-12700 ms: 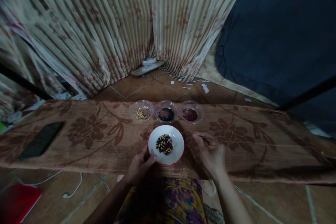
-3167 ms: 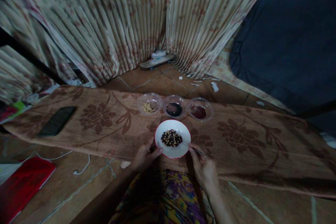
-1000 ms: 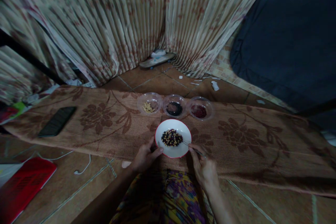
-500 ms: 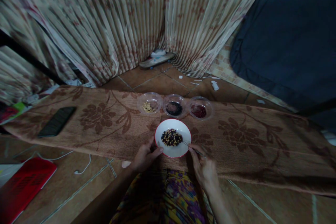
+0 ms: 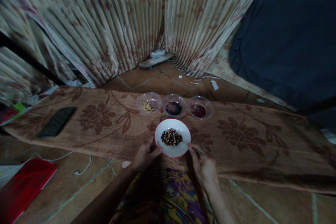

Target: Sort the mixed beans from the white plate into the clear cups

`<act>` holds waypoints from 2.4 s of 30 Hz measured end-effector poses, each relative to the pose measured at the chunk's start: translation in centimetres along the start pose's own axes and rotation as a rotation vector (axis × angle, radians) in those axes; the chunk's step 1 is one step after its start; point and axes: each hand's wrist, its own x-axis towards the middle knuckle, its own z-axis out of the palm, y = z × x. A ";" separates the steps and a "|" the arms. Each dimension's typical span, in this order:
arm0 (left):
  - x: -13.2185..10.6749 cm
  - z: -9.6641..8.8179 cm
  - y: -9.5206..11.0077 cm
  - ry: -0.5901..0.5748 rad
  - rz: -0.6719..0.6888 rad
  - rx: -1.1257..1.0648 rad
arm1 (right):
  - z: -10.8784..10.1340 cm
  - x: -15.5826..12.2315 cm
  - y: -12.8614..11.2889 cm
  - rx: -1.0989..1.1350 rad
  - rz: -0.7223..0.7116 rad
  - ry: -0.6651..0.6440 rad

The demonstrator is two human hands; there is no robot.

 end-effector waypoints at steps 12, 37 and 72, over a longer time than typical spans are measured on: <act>0.0 0.1 0.0 0.014 0.011 0.002 | -0.1 0.0 -0.2 0.017 0.011 0.003; 0.1 0.2 -0.2 0.020 0.008 0.010 | -0.2 0.0 -0.2 0.019 -0.006 0.009; 0.2 -0.1 0.1 0.024 -0.031 -0.027 | -3.4 6.4 0.9 0.195 0.087 0.419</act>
